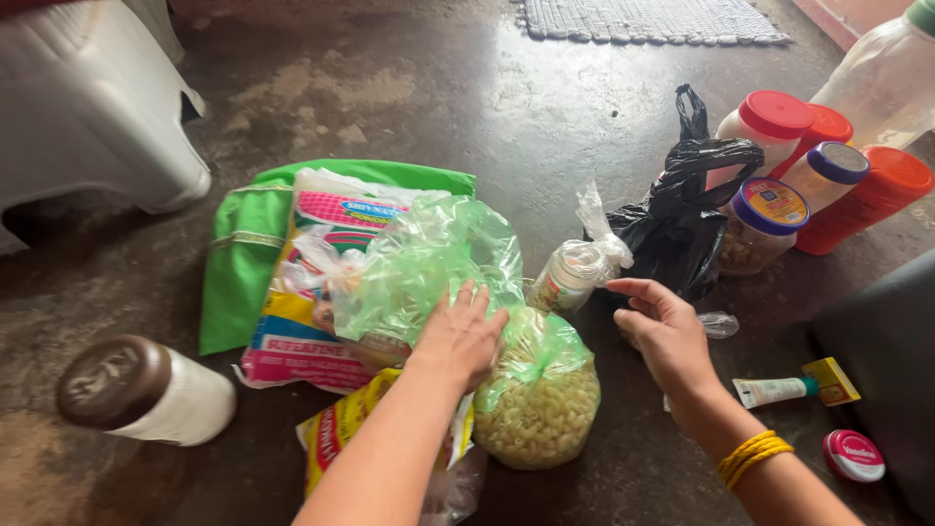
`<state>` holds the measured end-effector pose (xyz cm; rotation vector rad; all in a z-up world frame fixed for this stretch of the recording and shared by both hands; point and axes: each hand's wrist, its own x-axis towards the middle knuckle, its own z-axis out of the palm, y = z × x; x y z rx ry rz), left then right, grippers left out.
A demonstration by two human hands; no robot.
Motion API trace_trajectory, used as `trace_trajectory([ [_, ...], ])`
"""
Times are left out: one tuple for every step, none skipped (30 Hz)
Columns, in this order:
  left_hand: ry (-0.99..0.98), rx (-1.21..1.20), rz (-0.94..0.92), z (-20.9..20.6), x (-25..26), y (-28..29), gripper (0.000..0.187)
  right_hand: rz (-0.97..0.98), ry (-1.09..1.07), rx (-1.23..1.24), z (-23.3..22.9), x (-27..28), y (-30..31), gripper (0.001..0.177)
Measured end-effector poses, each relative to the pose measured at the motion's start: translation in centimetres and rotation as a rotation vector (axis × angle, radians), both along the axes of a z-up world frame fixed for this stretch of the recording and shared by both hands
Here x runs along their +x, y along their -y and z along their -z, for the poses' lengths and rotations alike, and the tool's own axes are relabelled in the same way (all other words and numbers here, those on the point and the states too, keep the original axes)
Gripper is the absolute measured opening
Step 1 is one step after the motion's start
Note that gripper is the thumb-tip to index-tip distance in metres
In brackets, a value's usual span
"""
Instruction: The person sorts groceries from a green reusable bag onto the floor, then transfers various items into a grey bin. They handle packaged food, plastic bags, and small containers, placing them into the bin one by one.
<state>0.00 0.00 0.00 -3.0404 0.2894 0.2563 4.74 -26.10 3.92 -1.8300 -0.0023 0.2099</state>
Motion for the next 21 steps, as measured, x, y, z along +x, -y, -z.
trace_trajectory([
  [0.008,-0.085,-0.045,-0.3,0.2,0.3,0.045,-0.024,0.117,-0.140,-0.5,-0.2,-0.1,0.041],
  [0.016,-0.171,-0.091,-0.6,0.5,0.7,0.047,-0.050,0.234,-0.280,-1.0,-0.3,-0.4,0.040],
  [0.025,-0.257,-0.137,-0.9,0.9,1.1,0.049,-0.077,0.351,-0.420,-1.2,-0.3,-0.7,0.040],
  [-0.015,-0.278,-0.174,-1.1,1.5,1.6,0.047,-0.129,0.419,-0.495,-1.3,-0.1,-1.2,0.040],
  [-0.053,-0.298,-0.212,-1.2,2.1,1.9,0.045,-0.184,0.489,-0.569,-1.3,0.1,-1.7,0.040],
  [-0.092,-0.318,-0.250,-1.1,2.7,2.3,0.043,-0.241,0.558,-0.641,-1.3,0.5,-2.1,0.040],
  [-0.116,-0.311,-0.247,-0.9,3.5,2.6,0.044,-0.275,0.563,-0.663,-1.2,0.8,-2.7,0.041],
  [-0.139,-0.305,-0.244,-0.5,4.4,3.0,0.045,-0.309,0.568,-0.685,-1.0,1.1,-3.1,0.043],
  [-0.165,-0.294,-0.239,0.0,5.0,3.1,0.047,-0.341,0.571,-0.704,-0.9,1.3,-3.6,0.044],
  [-0.200,-0.317,-0.261,0.5,5.5,3.1,0.048,-0.374,0.560,-0.722,-0.8,1.6,-3.9,0.044],
  [-0.236,-0.339,-0.282,1.1,6.0,2.9,0.049,-0.406,0.548,-0.740,-0.7,1.7,-4.1,0.044],
  [-0.272,-0.361,-0.303,1.6,6.4,2.9,0.050,-0.439,0.536,-0.758,-0.6,1.8,-4.3,0.044],
  [-0.244,-0.351,-0.267,2.2,6.6,2.7,0.051,-0.422,0.554,-0.748,-0.5,1.6,-4.3,0.045],
  [-0.217,-0.342,-0.232,2.6,6.8,2.3,0.051,-0.405,0.571,-0.737,-0.3,1.4,-4.4,0.046],
  [-0.189,-0.332,-0.195,3.0,7.0,2.2,0.052,-0.386,0.589,-0.726,-0.2,1.3,-4.4,0.048],
  [-0.224,-0.344,-0.241,3.2,6.9,2.2,0.054,-0.336,0.547,-0.696,-0.1,1.1,-4.4,0.048],
  [-0.253,-0.355,-0.286,3.3,7.0,2.2,0.055,-0.285,0.509,-0.667,0.0,1.0,-4.4,0.049],
  [-0.282,-0.367,-0.331,3.4,7.2,2.3,0.057,-0.233,0.472,-0.638,0.1,1.0,-4.4,0.050],
  [-0.299,-0.347,-0.326,3.5,7.4,2.4,0.058,-0.232,0.487,-0.623,0.2,1.0,-4.3,0.047],
  [-0.315,-0.327,-0.320,3.7,7.8,2.6,0.059,-0.231,0.502,-0.609,0.3,1.0,-4.0,0.043],
  [-0.329,-0.306,-0.314,4.0,8.2,2.6,0.060,-0.229,0.520,-0.592,0.3,1.1,-3.8,0.040],
])
